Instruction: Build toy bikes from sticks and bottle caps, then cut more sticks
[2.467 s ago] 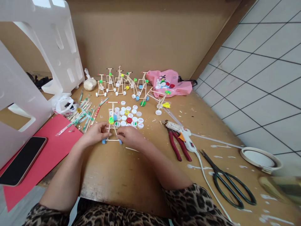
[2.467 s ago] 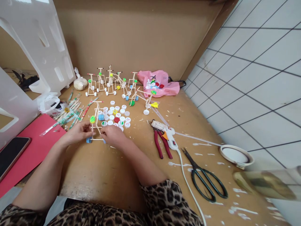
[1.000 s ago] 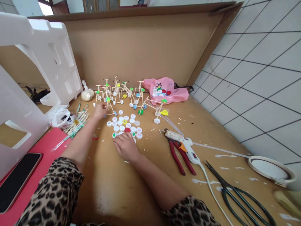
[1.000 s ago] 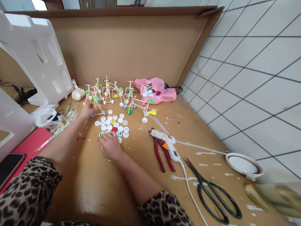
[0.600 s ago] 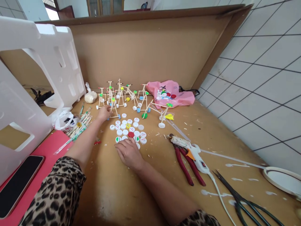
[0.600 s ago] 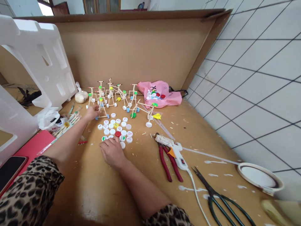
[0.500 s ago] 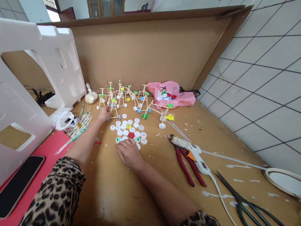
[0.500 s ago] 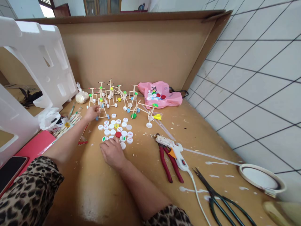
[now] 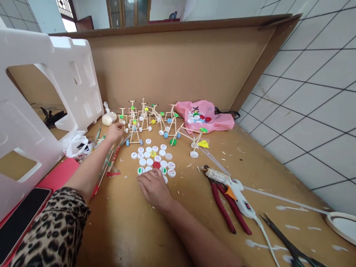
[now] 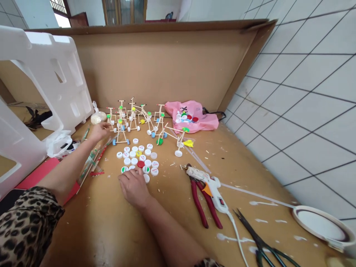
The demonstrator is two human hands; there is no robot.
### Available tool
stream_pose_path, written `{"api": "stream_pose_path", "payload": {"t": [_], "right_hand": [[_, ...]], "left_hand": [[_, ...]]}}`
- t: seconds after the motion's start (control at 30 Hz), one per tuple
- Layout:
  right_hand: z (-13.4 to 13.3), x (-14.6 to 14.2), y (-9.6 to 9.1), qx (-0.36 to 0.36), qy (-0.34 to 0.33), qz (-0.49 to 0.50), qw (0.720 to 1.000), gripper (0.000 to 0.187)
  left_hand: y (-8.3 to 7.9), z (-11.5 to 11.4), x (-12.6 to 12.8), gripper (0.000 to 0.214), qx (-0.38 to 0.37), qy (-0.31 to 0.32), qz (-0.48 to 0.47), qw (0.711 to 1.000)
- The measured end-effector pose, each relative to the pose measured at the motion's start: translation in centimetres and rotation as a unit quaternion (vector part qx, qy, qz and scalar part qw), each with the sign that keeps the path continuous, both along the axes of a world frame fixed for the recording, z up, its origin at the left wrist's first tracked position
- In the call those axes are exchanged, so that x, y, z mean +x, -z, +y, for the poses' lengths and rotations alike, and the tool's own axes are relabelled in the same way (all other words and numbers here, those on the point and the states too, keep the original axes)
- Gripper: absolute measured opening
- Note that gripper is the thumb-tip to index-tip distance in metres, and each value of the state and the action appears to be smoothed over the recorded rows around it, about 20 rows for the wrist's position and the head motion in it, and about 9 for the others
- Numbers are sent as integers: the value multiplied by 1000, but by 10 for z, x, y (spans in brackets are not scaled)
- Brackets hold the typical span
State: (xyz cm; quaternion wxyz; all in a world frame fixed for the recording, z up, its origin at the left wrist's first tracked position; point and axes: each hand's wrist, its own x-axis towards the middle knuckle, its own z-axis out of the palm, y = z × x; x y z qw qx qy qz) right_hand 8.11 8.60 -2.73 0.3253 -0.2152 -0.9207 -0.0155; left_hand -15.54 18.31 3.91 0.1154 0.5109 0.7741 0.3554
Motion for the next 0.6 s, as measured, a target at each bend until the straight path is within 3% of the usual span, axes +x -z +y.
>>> {"api": "stream_pose_path", "payload": {"t": [0.17, 0.33, 0.47, 0.6], "right_hand": [[-2, 0, 0, -8, -2, -8, 1000, 13], [-4, 0, 1, -14, 3, -8, 1000, 15], [-3, 0, 3, -31, 4, -9, 999, 14], [-1, -2, 7, -42, -4, -13, 999, 13]], "left_hand": [[-21, 15, -31, 25, 30, -36, 39, 998], [-22, 43, -46, 24, 66, -61, -104, 991], [-24, 53, -55, 26, 93, -87, -167, 978], [-48, 49, -59, 21, 168, -86, -222, 957]]}}
